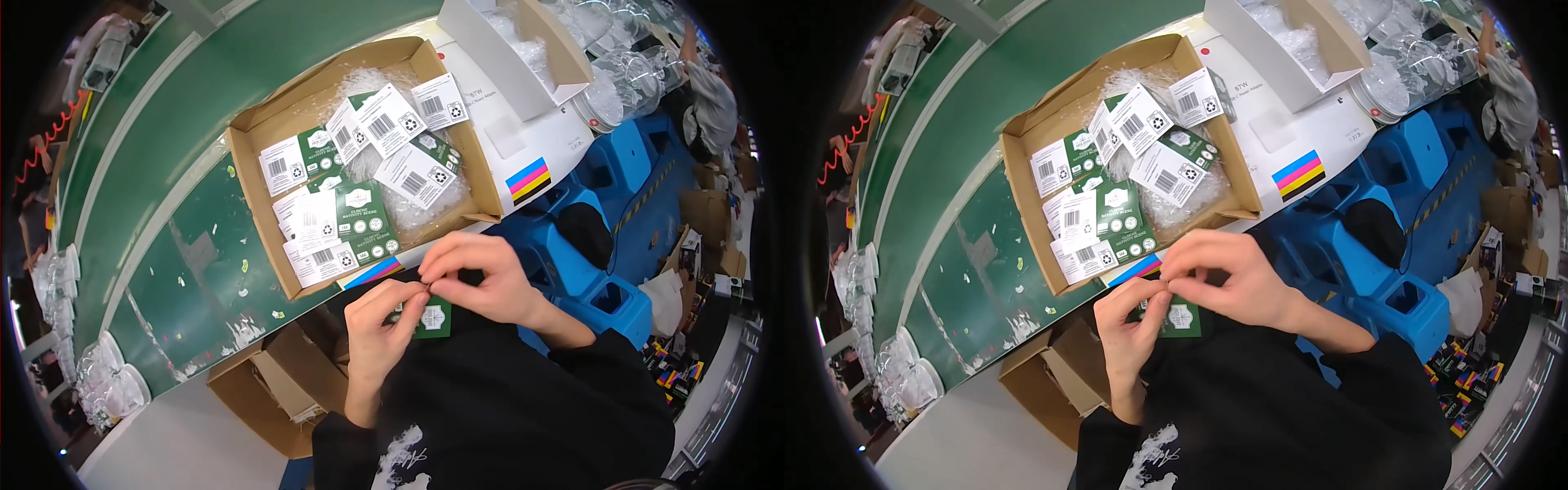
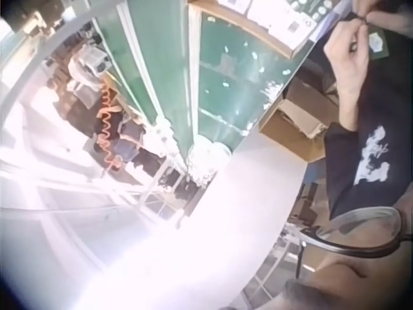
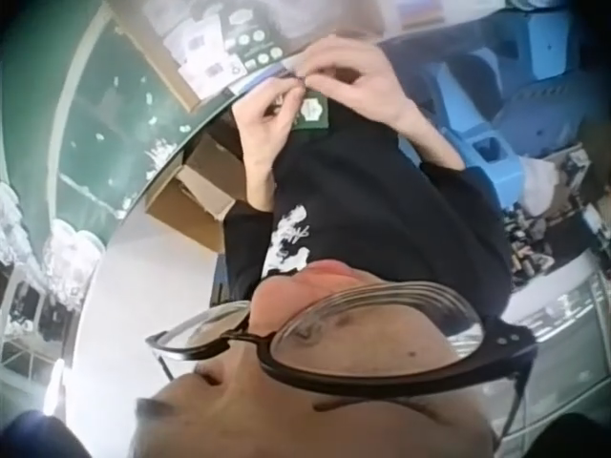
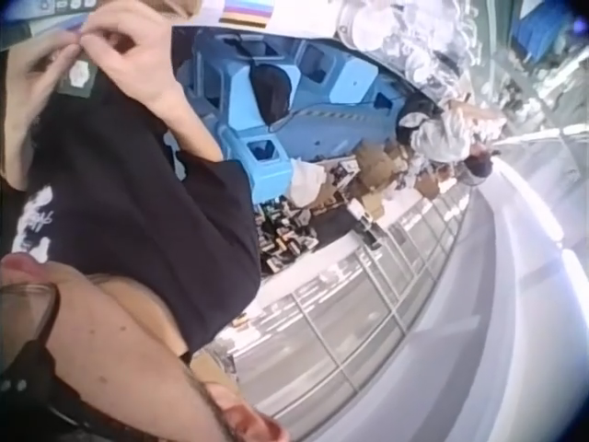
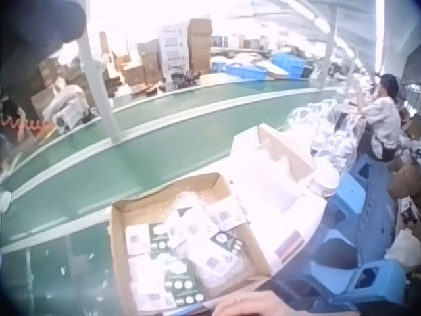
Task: Labeling and assembling components for light fixtures on a factory production line.
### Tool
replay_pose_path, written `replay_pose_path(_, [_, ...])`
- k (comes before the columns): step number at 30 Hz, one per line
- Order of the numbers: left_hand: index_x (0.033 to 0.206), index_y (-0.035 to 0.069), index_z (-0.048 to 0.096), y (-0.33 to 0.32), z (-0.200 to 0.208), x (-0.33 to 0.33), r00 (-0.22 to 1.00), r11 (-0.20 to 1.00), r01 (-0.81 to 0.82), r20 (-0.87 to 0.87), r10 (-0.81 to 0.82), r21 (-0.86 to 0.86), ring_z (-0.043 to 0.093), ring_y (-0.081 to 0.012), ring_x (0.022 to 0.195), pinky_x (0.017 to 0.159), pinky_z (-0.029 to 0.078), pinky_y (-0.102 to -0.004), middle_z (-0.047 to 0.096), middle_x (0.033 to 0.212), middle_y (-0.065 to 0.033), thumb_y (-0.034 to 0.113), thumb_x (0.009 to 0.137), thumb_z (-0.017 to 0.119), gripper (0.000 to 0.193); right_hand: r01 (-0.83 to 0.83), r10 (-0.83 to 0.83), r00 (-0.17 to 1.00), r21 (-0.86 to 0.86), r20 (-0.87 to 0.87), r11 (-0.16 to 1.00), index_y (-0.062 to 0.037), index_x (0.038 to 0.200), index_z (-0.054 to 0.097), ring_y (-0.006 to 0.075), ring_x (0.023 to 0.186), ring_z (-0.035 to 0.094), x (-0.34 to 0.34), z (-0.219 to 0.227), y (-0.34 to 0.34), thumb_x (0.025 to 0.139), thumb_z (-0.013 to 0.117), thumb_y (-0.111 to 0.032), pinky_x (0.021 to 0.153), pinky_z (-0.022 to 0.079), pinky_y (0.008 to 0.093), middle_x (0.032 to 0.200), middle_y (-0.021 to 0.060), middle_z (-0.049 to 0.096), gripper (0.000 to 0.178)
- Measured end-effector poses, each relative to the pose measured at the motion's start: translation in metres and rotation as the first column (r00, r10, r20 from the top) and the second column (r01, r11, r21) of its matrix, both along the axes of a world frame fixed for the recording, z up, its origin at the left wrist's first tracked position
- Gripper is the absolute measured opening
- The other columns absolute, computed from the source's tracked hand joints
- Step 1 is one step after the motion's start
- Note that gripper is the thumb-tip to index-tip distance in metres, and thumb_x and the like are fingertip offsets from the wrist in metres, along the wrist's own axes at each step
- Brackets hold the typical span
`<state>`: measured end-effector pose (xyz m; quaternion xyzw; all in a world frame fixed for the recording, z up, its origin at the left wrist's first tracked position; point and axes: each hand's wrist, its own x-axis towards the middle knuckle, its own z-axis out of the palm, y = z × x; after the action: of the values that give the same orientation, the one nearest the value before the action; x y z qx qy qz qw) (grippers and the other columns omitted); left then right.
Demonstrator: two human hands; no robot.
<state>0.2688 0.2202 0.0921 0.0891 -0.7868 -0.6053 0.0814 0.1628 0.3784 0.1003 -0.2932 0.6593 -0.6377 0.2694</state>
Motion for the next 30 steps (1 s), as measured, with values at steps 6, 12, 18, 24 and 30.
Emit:
replay_pose_path(6, [0.091, -0.004, 0.068, -0.003, -0.005, 0.004, 0.999, 0.998, 0.049, 0.006, -0.049, 0.049, 0.061, -0.0169, 0.067, 0.063, 0.047, -0.0257, 0.066, 0.076, -0.0098, -0.003, 0.08, 0.069, 0.011, -0.053, 0.053, 0.996, 0.005, -0.068, 0.999, 0.0004, 0.091, 0.069, 0.0153, 0.077, 0.065, 0.004, -0.004, -0.001, 0.078, 0.07, 0.006, 0.065, 0.052, 0.0239, 0.097, 0.01, 0.066, 0.014])
replay_pose_path(12, [0.099, -0.002, 0.069, 0.0, 0.001, 0.002, 0.978, 0.982, -0.177, 0.128, 0.167, 0.07, 0.064, -0.0145, 0.074, 0.066, 0.048, -0.0255, 0.07, 0.084, -0.0089, 0.002, 0.081, 0.073, 0.019, 0.118, -0.115, 0.983, 0.011, -0.143, 0.993, 0.0003, 0.087, 0.066, 0.0135, 0.075, 0.063, 0.007, -0.002, 0.002, 0.078, 0.068, 0.006, 0.064, 0.049, 0.0228, 0.095, 0.0097, 0.065, 0.011])
replay_pose_path(18, [0.103, -0.002, 0.07, -0.001, 0.005, 0.008, 0.968, 0.969, -0.223, 0.145, 0.206, 0.109, 0.062, -0.0066, 0.075, 0.063, 0.046, -0.0195, 0.072, 0.088, -0.0065, 0.002, 0.082, 0.074, 0.021, 0.137, -0.131, 0.966, 0.01, -0.221, 0.991, -0.0001, 0.09, 0.065, 0.0113, 0.073, 0.063, 0.006, -0.006, 0.002, 0.079, 0.07, 0.006, 0.058, 0.05, 0.0217, 0.094, 0.0082, 0.066, 0.014])
replay_pose_path(24, [0.101, -0.001, 0.07, 0.002, 0.0, 0.009, 0.961, 0.946, -0.277, 0.072, 0.268, 0.166, 0.06, -0.0046, 0.073, 0.059, 0.044, -0.0177, 0.071, 0.087, -0.004, -0.001, 0.081, 0.074, 0.02, 0.137, -0.124, 0.967, 0.043, -0.223, 0.99, 0.002, 0.087, 0.066, 0.0159, 0.075, 0.065, 0.008, -0.003, -0.003, 0.078, 0.071, 0.006, 0.066, 0.053, 0.0254, 0.093, 0.0113, 0.067, 0.011])
replay_pose_path(30, [0.097, -0.001, 0.07, 0.003, -0.001, 0.006, 0.961, 0.948, -0.278, 0.032, 0.276, 0.156, 0.059, -0.0026, 0.069, 0.054, 0.04, -0.0161, 0.071, 0.086, -0.0034, -0.002, 0.081, 0.074, 0.017, 0.128, -0.098, 0.892, 0.038, -0.442, 0.991, 0.001, 0.086, 0.066, 0.0186, 0.075, 0.066, 0.003, -0.004, -0.003, 0.076, 0.072, 0.007, 0.064, 0.053, 0.0257, 0.092, 0.0109, 0.066, 0.013])
